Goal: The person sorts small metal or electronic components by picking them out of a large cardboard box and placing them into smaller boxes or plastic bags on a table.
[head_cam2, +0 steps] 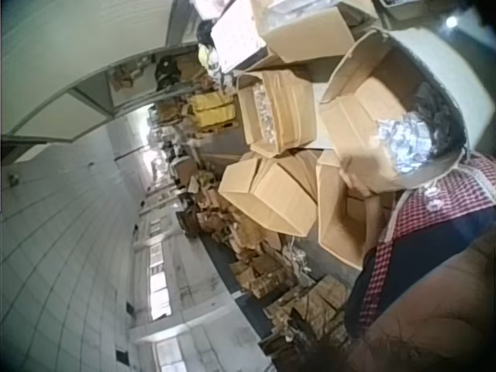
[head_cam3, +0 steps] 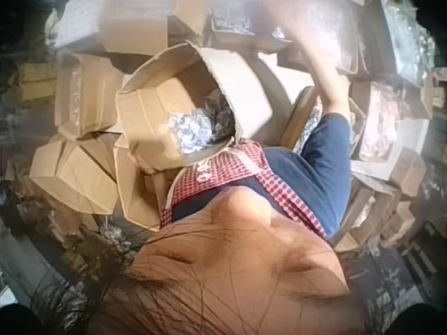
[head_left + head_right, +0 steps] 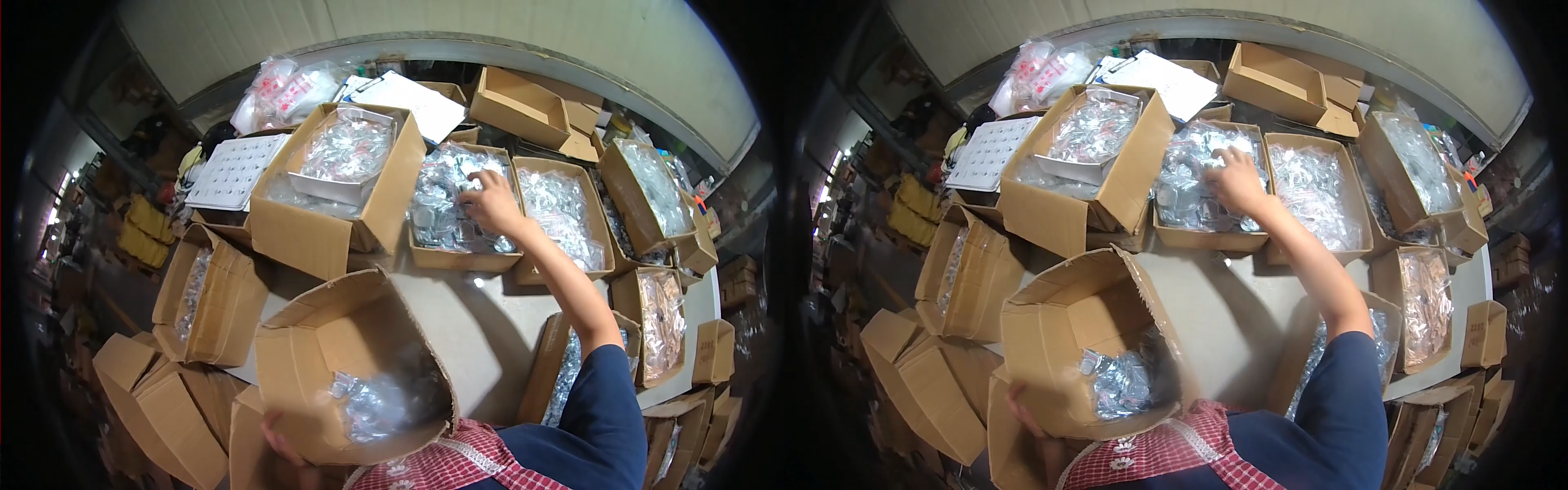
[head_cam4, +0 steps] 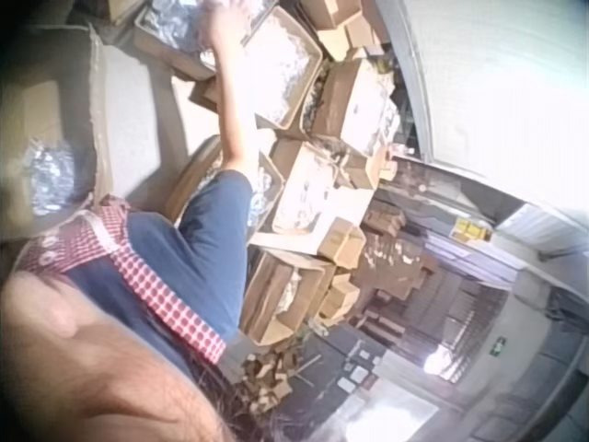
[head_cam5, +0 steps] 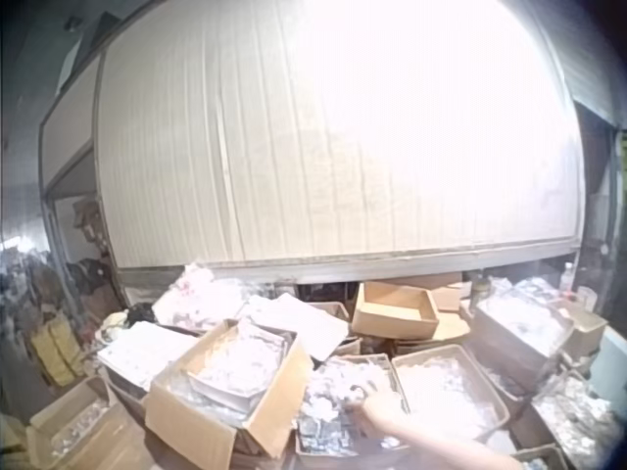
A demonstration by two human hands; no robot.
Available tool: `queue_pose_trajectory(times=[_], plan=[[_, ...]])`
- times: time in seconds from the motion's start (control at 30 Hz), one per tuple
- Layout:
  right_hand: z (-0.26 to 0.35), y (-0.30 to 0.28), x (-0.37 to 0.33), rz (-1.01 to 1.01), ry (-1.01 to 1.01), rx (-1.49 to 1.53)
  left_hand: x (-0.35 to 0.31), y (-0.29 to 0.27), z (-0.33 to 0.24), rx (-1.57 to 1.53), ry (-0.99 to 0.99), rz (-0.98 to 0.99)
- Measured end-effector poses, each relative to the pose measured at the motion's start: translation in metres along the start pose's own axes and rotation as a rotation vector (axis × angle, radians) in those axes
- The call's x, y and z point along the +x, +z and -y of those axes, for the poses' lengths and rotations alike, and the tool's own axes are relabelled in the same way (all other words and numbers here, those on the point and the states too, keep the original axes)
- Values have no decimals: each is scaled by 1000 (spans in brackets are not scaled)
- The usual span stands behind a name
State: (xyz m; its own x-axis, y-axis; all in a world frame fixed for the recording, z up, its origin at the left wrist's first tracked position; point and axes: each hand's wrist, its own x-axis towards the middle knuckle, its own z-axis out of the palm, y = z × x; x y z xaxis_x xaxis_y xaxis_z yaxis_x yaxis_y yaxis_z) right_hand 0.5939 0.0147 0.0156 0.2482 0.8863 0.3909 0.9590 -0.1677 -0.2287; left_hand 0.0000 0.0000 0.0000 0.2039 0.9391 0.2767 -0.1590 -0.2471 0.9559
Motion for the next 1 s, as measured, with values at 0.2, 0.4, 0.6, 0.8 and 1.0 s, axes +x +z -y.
queue_pose_trajectory(times=[0.2, 0.4, 0.6, 0.8, 1.0], plan=[[9, -1, -5, -124, -124, -98, -6, -9, 41, 232, 401, -26], [70, -9, 8, -76, -250, 381, -9, -16, 26, 107, 30, -69], [88, 56, 9, 109, -365, 42, -10, -14, 39, 219, 154, -119], [114, 0, -7, 48, -421, 2, -16, -18, 38, 520, 261, -146], [71, 58, -104, 721, -37, -409, 18, -6, -17, 280, 11, 46]])
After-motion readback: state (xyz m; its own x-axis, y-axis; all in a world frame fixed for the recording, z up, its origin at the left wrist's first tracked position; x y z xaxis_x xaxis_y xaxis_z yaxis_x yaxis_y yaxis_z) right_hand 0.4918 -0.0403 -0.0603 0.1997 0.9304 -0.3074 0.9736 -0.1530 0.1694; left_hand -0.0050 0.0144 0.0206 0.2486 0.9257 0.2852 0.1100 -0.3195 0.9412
